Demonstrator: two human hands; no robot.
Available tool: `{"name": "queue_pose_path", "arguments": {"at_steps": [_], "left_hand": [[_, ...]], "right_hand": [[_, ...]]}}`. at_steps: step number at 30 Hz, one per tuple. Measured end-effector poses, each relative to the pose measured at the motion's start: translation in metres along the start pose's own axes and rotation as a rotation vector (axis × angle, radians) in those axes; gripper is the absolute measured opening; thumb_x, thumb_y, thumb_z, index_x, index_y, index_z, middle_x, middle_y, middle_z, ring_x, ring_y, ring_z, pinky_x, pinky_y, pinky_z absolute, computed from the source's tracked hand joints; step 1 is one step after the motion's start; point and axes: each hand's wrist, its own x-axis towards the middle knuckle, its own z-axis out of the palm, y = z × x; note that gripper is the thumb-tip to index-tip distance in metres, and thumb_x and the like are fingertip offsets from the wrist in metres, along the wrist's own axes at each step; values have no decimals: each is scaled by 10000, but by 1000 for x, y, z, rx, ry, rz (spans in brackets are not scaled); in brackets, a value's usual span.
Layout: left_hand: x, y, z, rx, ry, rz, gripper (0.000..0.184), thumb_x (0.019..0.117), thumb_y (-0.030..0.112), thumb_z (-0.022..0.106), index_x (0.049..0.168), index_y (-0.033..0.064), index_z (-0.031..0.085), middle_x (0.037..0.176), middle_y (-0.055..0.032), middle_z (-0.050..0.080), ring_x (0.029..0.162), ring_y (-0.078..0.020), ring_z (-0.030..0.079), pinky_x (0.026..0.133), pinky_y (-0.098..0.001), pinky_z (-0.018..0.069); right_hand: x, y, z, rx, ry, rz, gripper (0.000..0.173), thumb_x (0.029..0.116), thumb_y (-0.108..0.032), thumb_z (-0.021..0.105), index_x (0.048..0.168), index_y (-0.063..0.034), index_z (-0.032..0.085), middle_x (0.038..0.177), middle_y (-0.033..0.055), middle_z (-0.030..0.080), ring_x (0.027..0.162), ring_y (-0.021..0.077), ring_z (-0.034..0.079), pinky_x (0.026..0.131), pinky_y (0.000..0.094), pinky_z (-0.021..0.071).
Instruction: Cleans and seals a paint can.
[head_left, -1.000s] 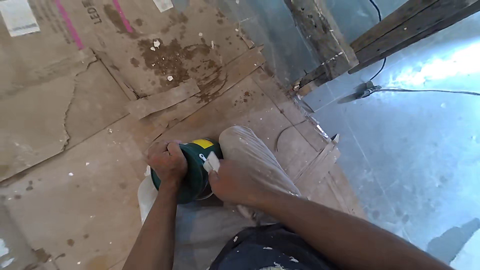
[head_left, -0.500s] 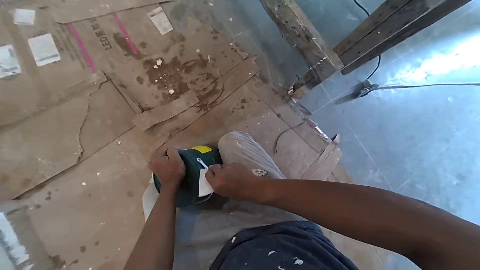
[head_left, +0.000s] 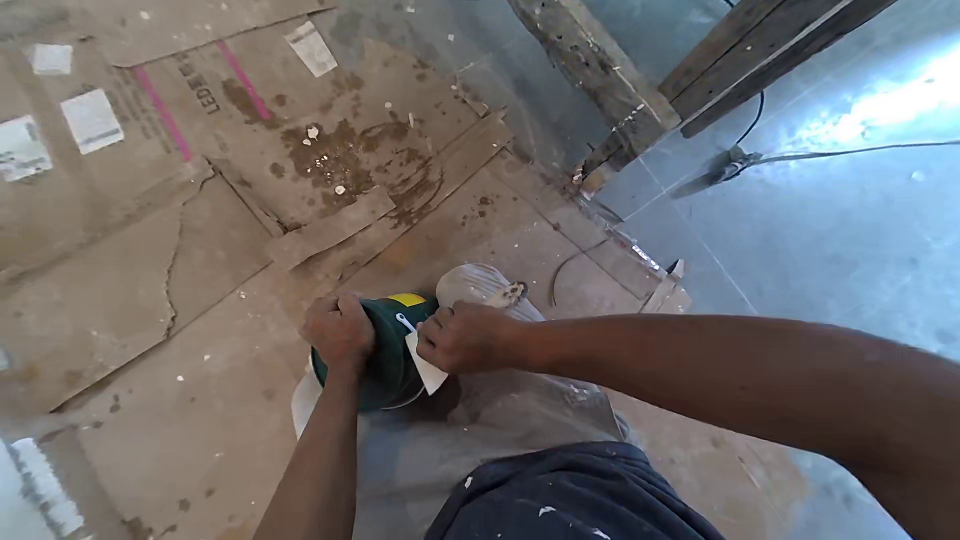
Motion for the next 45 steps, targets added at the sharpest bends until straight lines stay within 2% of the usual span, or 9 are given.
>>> {"name": "queue_pose_path", "arguments": {"at_steps": [5, 8, 16, 19, 26, 33, 38, 41, 45], "left_hand": [[2, 2, -3, -11, -41, -51, 451, 1022, 361, 389, 900, 101, 737, 983, -149, 706, 1041, -353, 646, 947, -653, 432], [2, 3, -1, -16, -25, -60, 424, 1006, 354, 417, 856, 115, 734, 934, -128, 703, 976, -325, 661, 879, -624, 465], [0, 3, 0, -35, -6, -56, 427, 1009, 351, 411, 870, 125, 745, 948, -111, 714, 999, -304, 664, 897, -616, 460], [-1, 3, 0, -30, -3, -59, 421, 1002, 348, 413, 840, 123, 730, 929, -108, 703, 980, -296, 661, 868, -605, 465], [-9, -11, -1, -35, 9, 43, 433, 1011, 330, 404, 881, 104, 749, 979, -116, 715, 1050, -303, 655, 989, -615, 424], [-5, -12, -4, -92, 10, 53, 415, 1006, 323, 419, 853, 109, 740, 905, -105, 700, 942, -284, 663, 863, -580, 480], [1, -3, -6, -36, -27, -43, 455, 1014, 357, 387, 882, 95, 735, 954, -131, 701, 1012, -321, 653, 920, -608, 460], [7, 9, -1, 18, 6, -138, 484, 1028, 373, 374, 877, 76, 726, 985, -171, 712, 1033, -371, 659, 898, -648, 459], [2, 9, 1, 24, 21, -159, 486, 1027, 374, 354, 848, 111, 722, 954, -128, 719, 1017, -331, 664, 904, -635, 451]], "right_hand": [[4, -16, -15, 356, -207, 340, 208, 978, -147, 641, 1167, -63, 658, 1032, 130, 681, 853, 302, 703, 662, 471, 601], [19, -21, -40, 750, -424, 716, 179, 1041, -209, 547, 1142, -86, 629, 914, 107, 674, 826, 277, 701, 693, 483, 590], [42, -11, -55, 1444, -518, 1325, 267, 1053, -284, 522, 995, -28, 570, 712, 77, 698, 475, 147, 634, 440, 301, 536], [45, -14, -57, 1379, -519, 1309, 217, 1025, -246, 548, 963, -39, 563, 693, 69, 676, 469, 139, 617, 431, 301, 523], [54, -21, -74, 635, -638, 644, 81, 944, -133, 670, 924, -60, 641, 887, 122, 653, 840, 303, 682, 672, 524, 574], [10, -28, -23, 122, -183, 163, 154, 1008, -116, 550, 1051, -39, 677, 936, 121, 683, 732, 257, 700, 557, 402, 582], [13, -47, -1, 110, 5, 409, 155, 968, -125, 584, 1013, -30, 698, 919, 139, 697, 675, 260, 699, 507, 392, 575], [44, -52, -35, 636, -322, 921, 205, 1015, -152, 549, 1170, -29, 602, 990, 153, 674, 839, 317, 715, 671, 494, 601], [51, -30, -55, 1057, -352, 1160, 136, 935, -176, 627, 897, -46, 618, 801, 143, 650, 715, 293, 677, 587, 505, 553]]}}
